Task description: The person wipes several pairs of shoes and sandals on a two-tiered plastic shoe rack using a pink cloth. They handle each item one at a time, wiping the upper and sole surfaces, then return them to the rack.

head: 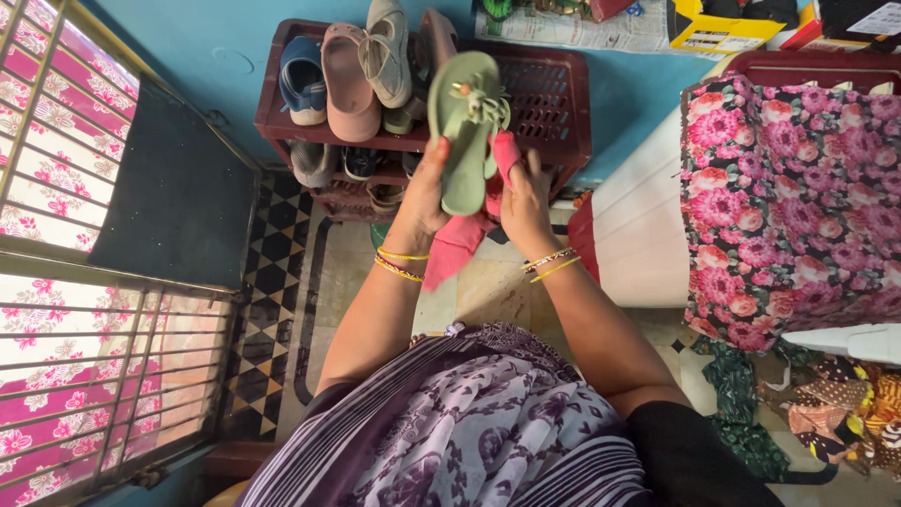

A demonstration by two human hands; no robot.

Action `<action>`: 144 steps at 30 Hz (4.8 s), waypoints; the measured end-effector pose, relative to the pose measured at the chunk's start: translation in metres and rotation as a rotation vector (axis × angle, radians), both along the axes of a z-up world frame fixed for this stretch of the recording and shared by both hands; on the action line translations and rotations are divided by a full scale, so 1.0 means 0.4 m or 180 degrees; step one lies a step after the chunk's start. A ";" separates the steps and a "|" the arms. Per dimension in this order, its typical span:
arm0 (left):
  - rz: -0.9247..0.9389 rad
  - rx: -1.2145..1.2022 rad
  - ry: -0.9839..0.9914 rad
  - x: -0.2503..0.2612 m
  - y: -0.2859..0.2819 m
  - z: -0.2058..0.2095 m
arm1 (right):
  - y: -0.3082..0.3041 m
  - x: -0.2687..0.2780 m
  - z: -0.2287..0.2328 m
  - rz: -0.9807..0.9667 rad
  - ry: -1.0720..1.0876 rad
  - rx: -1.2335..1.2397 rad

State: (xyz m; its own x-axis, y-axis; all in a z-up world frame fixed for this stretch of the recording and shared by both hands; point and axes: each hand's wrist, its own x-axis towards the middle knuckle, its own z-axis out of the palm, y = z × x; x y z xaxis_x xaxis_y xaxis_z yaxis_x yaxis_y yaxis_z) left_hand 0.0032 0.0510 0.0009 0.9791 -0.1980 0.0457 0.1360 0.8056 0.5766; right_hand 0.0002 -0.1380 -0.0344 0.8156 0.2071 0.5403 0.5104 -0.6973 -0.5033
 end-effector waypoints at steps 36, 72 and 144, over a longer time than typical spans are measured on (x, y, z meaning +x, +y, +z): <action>0.0183 0.2363 -0.0199 0.017 0.022 0.031 | 0.042 -0.164 0.152 0.0774 0.0062 -0.0024; 0.0196 0.4370 -0.1065 -0.068 0.042 0.117 | -0.064 -0.003 0.290 0.0617 -0.0698 -0.1431; 0.0217 0.1044 0.0830 -0.002 -0.090 -0.270 | 0.046 -0.062 -0.102 0.0538 0.2522 0.2830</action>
State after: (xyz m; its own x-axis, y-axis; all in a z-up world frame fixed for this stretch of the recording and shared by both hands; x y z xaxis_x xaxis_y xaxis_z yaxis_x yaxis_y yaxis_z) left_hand 0.0025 0.0150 -0.1072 0.9609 -0.0951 -0.2599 0.2639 0.5974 0.7572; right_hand -0.0246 -0.1198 -0.0753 0.9841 0.1526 -0.0908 -0.1066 0.0989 -0.9894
